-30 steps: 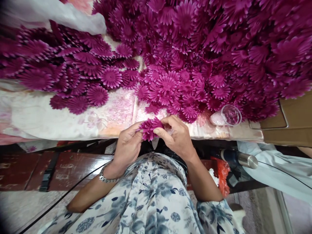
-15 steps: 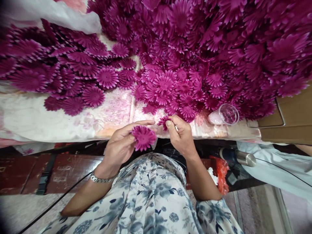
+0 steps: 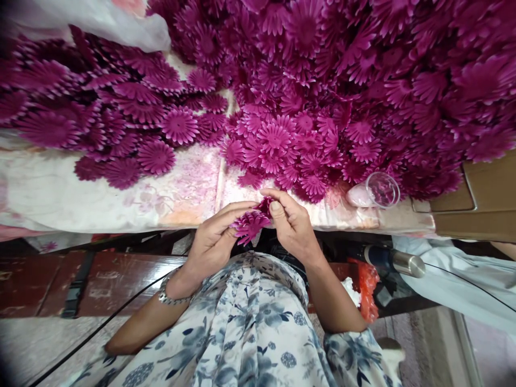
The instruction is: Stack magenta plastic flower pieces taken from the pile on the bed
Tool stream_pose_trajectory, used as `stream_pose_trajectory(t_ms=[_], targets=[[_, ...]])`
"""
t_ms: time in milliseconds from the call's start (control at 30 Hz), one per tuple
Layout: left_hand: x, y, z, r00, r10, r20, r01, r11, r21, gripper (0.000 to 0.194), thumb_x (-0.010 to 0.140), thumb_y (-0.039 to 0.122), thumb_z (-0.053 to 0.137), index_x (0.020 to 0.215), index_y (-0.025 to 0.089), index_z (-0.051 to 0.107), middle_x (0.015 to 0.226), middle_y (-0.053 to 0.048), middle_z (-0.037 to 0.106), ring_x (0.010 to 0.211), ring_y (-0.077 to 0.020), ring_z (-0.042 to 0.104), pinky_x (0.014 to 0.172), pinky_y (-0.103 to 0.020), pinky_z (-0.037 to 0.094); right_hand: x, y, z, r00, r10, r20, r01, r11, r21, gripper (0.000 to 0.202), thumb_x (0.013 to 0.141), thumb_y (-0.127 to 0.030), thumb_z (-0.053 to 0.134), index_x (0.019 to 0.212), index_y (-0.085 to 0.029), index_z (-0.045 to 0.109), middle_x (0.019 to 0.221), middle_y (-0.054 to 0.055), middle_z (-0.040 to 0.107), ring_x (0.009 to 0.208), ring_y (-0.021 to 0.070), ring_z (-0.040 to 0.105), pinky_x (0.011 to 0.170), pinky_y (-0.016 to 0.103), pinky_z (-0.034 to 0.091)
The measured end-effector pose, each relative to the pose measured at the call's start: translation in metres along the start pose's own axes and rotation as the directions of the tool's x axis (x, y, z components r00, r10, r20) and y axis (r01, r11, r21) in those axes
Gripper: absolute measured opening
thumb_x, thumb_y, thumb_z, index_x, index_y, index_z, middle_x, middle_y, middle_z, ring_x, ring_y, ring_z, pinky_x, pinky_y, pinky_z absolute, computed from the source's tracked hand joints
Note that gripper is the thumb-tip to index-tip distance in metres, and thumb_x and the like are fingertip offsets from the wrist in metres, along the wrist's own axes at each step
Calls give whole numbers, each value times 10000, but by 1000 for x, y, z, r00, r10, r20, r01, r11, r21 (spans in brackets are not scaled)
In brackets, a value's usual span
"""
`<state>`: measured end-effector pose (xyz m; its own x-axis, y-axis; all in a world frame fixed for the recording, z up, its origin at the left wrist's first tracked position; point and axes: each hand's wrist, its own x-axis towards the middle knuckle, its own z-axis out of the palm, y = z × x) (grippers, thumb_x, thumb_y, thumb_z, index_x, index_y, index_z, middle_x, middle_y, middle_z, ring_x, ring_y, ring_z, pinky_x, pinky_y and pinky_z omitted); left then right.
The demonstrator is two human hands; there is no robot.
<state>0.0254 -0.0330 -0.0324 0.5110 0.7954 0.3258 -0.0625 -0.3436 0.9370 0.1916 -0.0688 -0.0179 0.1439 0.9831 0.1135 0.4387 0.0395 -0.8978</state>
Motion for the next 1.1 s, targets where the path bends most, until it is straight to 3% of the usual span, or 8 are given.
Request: stream_pose_trajectory(t_ms=[200, 367, 500, 633, 733, 833, 933, 1100], targets=[[-1, 0, -1, 1000, -22, 5, 23, 999, -35, 390, 884, 86, 405, 1204, 193, 601, 1189, -100, 629, 1129, -190, 566, 994, -343, 431, 2, 1, 2, 996, 30, 80, -51, 959, 278, 408, 850, -415, 556, 1208, -221, 528, 992, 39, 644, 924, 146, 598, 843, 285, 483], [-4, -3, -4, 996, -84, 3, 83, 974, -211, 314, 889, 172, 464, 1131, 224, 657, 1129, -84, 657, 1064, -202, 590, 963, -346, 442, 2, 3, -1, 993, 95, 65, -110, 946, 306, 277, 843, -395, 574, 1044, -214, 630, 902, 26, 667, 806, 124, 622, 743, 256, 511], [-7, -5, -5, 981, -192, 19, 182, 885, -429, 267, 863, 258, 530, 1069, 209, 693, 1098, -99, 660, 1045, -234, 591, 943, -360, 452, 2, 9, -4, 987, 111, 114, -150, 890, 431, 219, 810, -378, 627, 966, -232, 674, 852, 1, 672, 747, 98, 618, 699, 222, 499], [-6, -4, -5, 943, -329, 52, 298, 764, -572, 236, 825, 242, 573, 1004, 188, 718, 1056, -89, 664, 985, -227, 610, 916, -341, 465, 1, 13, -4, 976, 120, 182, -203, 807, 554, 299, 736, -399, 704, 995, -252, 674, 828, -12, 666, 686, 89, 605, 650, 216, 489], [-3, -1, -4, 927, -367, 82, 327, 680, -656, 250, 791, 289, 604, 968, 161, 726, 999, -83, 668, 918, -219, 622, 881, -326, 482, 0, 12, -3, 974, 144, 173, -216, 814, 540, 290, 723, -371, 720, 979, -241, 678, 780, -18, 651, 653, 86, 582, 628, 219, 480], [-2, 1, -4, 924, -372, 84, 328, 660, -676, 267, 773, 314, 621, 949, 146, 732, 969, -84, 672, 876, -208, 625, 860, -313, 491, 0, 9, -3, 978, 160, 137, -207, 844, 495, 209, 716, -330, 728, 883, -211, 688, 713, -24, 633, 624, 82, 562, 588, 210, 462], [-3, 1, -5, 933, -352, 73, 312, 690, -653, 233, 771, 283, 627, 924, 150, 742, 958, -90, 683, 885, -207, 625, 855, -307, 492, 0, 5, -4, 982, 142, 122, -183, 872, 455, 145, 719, -275, 725, 832, -195, 682, 700, -24, 639, 608, 75, 561, 578, 205, 455], [-6, -1, -11, 954, -299, 19, 254, 775, -579, 217, 789, 239, 602, 928, 154, 745, 999, -108, 690, 956, -225, 617, 871, -317, 486, -1, -1, -5, 994, 101, -46, -83, 953, 291, 76, 754, -249, 675, 746, -180, 644, 619, -32, 609, 538, 74, 529, 519, 204, 422]])
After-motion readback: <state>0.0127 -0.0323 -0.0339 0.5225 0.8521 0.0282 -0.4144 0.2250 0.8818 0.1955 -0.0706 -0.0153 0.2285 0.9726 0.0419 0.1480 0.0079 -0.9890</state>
